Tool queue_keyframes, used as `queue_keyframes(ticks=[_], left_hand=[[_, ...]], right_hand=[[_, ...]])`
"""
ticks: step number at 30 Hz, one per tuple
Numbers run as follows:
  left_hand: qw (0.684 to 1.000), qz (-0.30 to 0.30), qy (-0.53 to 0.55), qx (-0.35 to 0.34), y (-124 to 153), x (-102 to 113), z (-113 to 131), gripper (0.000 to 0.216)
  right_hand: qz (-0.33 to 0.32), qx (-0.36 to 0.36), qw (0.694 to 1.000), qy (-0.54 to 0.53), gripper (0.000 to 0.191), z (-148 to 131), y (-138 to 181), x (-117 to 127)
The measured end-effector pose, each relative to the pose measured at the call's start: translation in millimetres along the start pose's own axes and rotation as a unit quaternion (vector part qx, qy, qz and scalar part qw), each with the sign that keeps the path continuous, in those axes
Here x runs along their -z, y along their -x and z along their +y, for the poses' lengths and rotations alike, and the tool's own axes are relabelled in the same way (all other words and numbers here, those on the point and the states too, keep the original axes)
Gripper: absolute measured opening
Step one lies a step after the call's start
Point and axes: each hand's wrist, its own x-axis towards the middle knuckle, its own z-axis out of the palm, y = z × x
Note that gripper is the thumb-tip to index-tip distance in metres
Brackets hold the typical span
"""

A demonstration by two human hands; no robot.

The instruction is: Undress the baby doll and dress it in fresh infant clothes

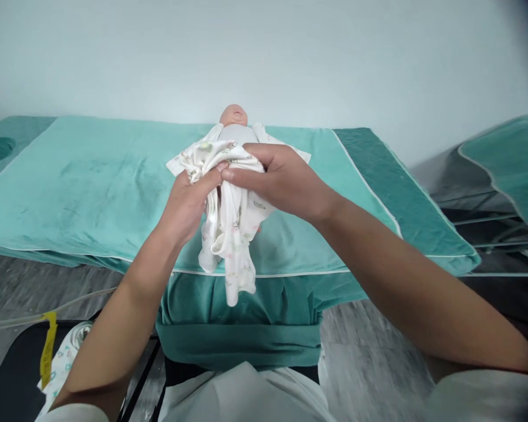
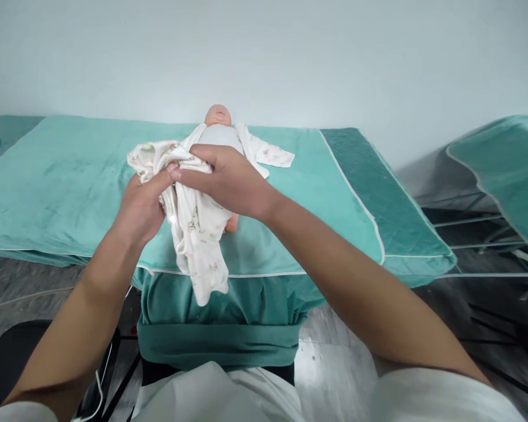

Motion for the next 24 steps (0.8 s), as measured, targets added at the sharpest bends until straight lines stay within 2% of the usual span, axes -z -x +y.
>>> queue_keyframes(ticks=[4,6,8,11,15,17,19,21,24], left_hand=[[0.996,-0.066,-0.028,0.052,7,3,0,0.058],[0.989,-0.110,-0.056,0.088,11,3,2,0.061],[0.984,-0.128,-0.072,0.103,13,1,4,0.058],[0.991,-0.096,-0.053,0.071,12,-1,4,0.052],[0.998,-0.037,-0.020,0.037,7,0,1,0.053],[0.999,-0.017,-0.015,0.042,6,1,-2,0.052],[0.999,-0.009,-0.010,0.051,6,3,-4,0.051],[0.998,-0.016,-0.007,0.065,5,8,-6,0.053],[0.991,-0.083,-0.019,0.101,6,19,-6,0.057]], right_hand=[[0.111,0.039,0.993,0.023,0.027,10,-6,-2],[0.140,0.046,0.989,0.020,0.027,17,-10,-2],[0.144,0.039,0.989,0.002,0.025,23,-11,-1],[0.082,-0.002,0.996,-0.047,0.026,26,-7,2],[-0.115,-0.090,0.987,-0.066,0.033,22,2,7],[-0.170,-0.125,0.976,-0.051,0.035,23,5,7],[-0.164,-0.142,0.974,-0.061,0.035,26,7,5],[-0.120,-0.139,0.978,-0.100,0.037,29,6,4],[-0.038,-0.106,0.979,-0.168,0.039,32,3,3]])
